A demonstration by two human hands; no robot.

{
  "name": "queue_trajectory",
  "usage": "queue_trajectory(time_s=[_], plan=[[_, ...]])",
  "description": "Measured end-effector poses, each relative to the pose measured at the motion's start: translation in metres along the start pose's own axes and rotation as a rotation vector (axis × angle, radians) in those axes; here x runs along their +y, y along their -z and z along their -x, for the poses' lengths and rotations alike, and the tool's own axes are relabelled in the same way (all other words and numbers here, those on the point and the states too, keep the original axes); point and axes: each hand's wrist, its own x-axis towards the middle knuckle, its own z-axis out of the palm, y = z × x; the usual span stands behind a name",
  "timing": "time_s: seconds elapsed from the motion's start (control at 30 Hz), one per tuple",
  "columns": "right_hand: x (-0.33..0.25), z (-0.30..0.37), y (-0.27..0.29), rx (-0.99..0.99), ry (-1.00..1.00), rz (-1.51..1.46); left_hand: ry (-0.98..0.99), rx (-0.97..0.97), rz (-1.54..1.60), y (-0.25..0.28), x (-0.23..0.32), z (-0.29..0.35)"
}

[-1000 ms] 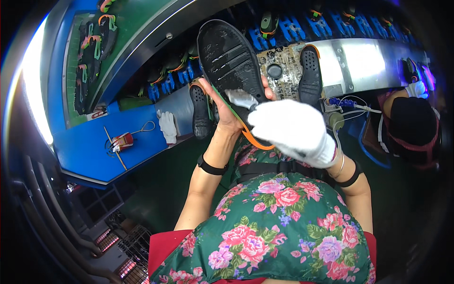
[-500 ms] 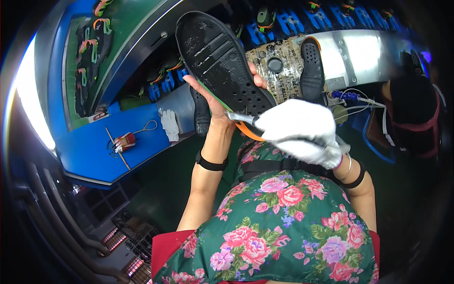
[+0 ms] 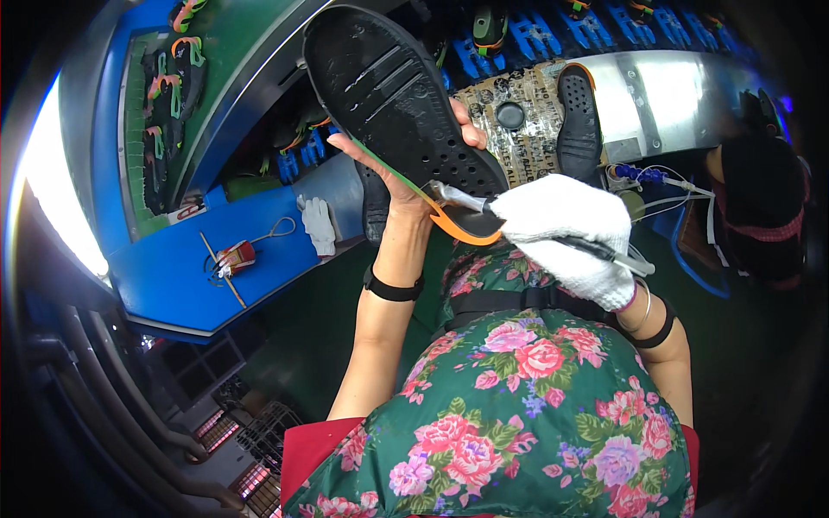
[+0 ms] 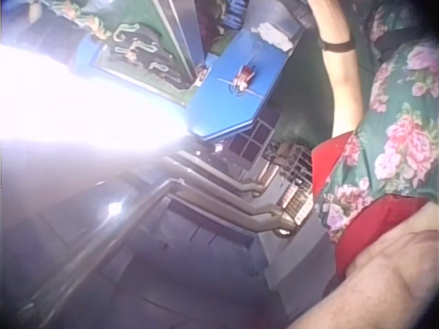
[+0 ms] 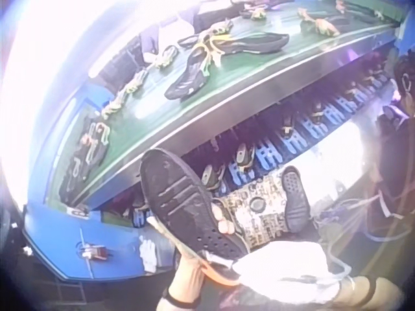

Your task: Apply glue to shoe soles using a brush on an assembly line.

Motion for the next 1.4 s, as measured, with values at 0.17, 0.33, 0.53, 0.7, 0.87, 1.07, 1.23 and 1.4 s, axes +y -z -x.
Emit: queue_trajectory(time_s=[0.17, 0.33, 0.53, 0.7, 0.87, 1.07, 1.23, 1.4], plan=[[-0.005, 0.002, -0.003, -0.062, 0.024, 0.077, 0.011, 0.009, -0.110, 0.011, 0.008, -0.003], [0.004, 0.005, 0.001, 0.030, -0.120, -0.064, -0.039, -0.049, -0.016, 0.005, 0.006, -0.007], [0.002, 0.008, 0.002, -0.010, -0.208, -0.131, -0.051, -0.077, -0.003, 0.003, 0.006, -0.010], [0.001, 0.004, -0.001, -0.074, 0.032, 0.044, -0.059, -0.081, -0.114, 0.012, 0.012, -0.009], [0.005, 0.005, 0.000, -0.034, 0.027, 0.058, 0.001, -0.108, -0.031, 0.011, 0.016, -0.013], [-0.007, 0.005, -0.005, -0.146, 0.146, 0.168, 0.016, -0.154, -0.065, 0.021, 0.016, -0.016], [-0.010, 0.003, -0.010, -0.097, 0.178, 0.148, 0.008, -0.078, -0.037, 0.022, 0.010, -0.013], [-0.007, 0.006, -0.011, -0.056, 0.029, 0.138, -0.020, -0.057, -0.071, 0.021, 0.010, -0.012]])
